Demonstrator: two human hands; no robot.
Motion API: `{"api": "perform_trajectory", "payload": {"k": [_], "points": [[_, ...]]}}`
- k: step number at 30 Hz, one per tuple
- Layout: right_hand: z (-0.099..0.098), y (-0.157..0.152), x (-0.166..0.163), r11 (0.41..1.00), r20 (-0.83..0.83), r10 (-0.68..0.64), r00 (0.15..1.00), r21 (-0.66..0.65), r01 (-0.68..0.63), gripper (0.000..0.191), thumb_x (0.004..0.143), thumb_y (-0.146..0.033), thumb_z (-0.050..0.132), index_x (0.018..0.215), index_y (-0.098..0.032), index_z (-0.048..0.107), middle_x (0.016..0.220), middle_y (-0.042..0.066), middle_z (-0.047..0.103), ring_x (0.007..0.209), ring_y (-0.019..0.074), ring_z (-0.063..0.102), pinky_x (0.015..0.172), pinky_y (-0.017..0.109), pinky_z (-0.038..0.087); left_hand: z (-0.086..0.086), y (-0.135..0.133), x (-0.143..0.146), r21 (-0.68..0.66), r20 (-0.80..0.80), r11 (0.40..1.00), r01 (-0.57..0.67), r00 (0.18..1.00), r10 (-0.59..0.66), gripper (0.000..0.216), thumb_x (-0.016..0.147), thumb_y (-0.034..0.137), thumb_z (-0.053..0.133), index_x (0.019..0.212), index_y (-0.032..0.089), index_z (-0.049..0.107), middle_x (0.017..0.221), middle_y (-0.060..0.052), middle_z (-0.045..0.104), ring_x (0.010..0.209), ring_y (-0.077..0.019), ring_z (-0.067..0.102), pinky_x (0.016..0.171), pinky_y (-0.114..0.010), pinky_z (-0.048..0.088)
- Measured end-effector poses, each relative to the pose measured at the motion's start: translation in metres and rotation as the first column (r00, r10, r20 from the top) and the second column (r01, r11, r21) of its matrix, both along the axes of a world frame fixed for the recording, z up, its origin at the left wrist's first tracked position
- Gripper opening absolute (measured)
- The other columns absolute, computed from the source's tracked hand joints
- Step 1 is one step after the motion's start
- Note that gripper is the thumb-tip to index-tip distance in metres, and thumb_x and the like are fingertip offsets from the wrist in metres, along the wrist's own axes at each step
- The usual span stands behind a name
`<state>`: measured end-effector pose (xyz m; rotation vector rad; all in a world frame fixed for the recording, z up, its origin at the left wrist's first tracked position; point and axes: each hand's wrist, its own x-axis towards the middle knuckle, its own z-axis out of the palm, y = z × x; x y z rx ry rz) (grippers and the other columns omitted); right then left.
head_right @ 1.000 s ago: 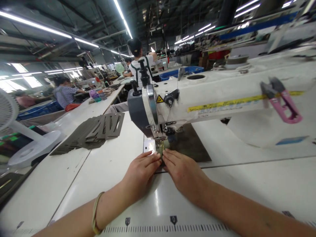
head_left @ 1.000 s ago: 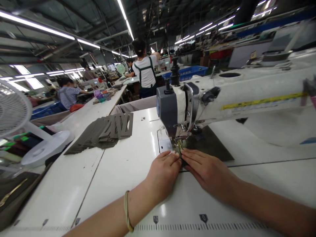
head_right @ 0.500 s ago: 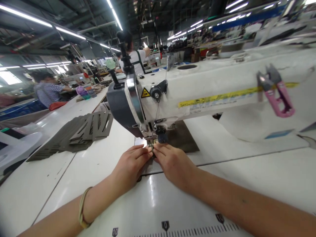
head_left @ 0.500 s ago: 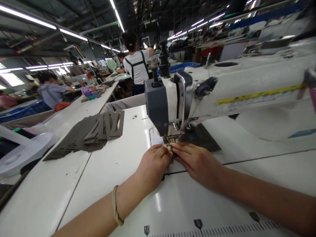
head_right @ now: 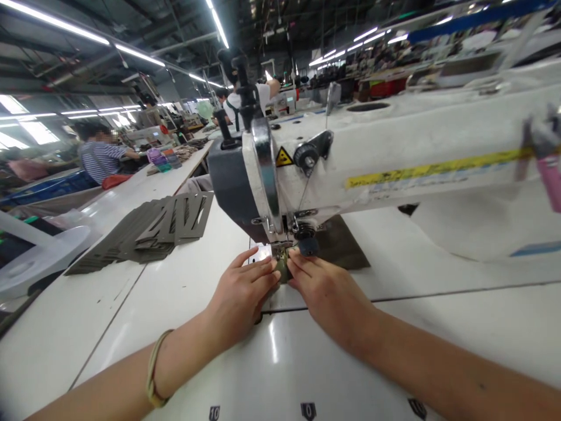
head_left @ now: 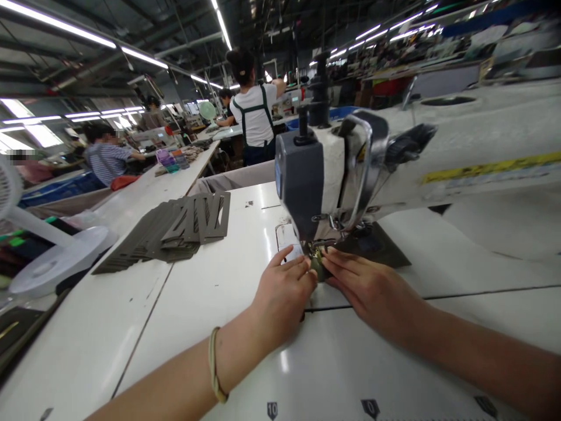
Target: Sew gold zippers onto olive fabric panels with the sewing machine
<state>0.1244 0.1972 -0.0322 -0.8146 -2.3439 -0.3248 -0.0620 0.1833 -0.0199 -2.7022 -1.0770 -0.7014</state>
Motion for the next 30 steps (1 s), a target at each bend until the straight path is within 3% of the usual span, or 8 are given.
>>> {"api": "perform_trajectory", "payload": {"k": [17,30], "points": [[0.002,0.016,-0.002,0.996,0.016,-0.015,1.000,-0.091,0.016,0.025,0.087,-0.009,0.039,0.096,-0.011,0.062,0.093,0.011,0.069,0.087,0.0211,0.065,0.072,0.031,0.057,0.002,0.019,0.000,0.024,-0.067,0.999,-0.036,0.997,0.037,0.013,0.085,0.012,0.050,0.079,0.015,0.061,0.090,-0.004,0.068,0.092,-0.0170,0.063,0.100,-0.035,0.038],[-0.001,0.021,-0.002,0.991,0.025,-0.034,0.999,-0.132,0.037,0.024,0.088,-0.012,0.039,0.095,-0.012,0.062,0.095,0.012,0.068,0.088,0.0213,0.064,0.075,0.033,0.056,0.005,0.021,0.001,-0.008,-0.109,0.998,-0.066,0.992,0.065,0.013,0.086,0.010,0.049,0.081,0.014,0.061,0.091,-0.005,0.067,0.093,-0.0179,0.062,0.100,-0.037,0.037]]}}
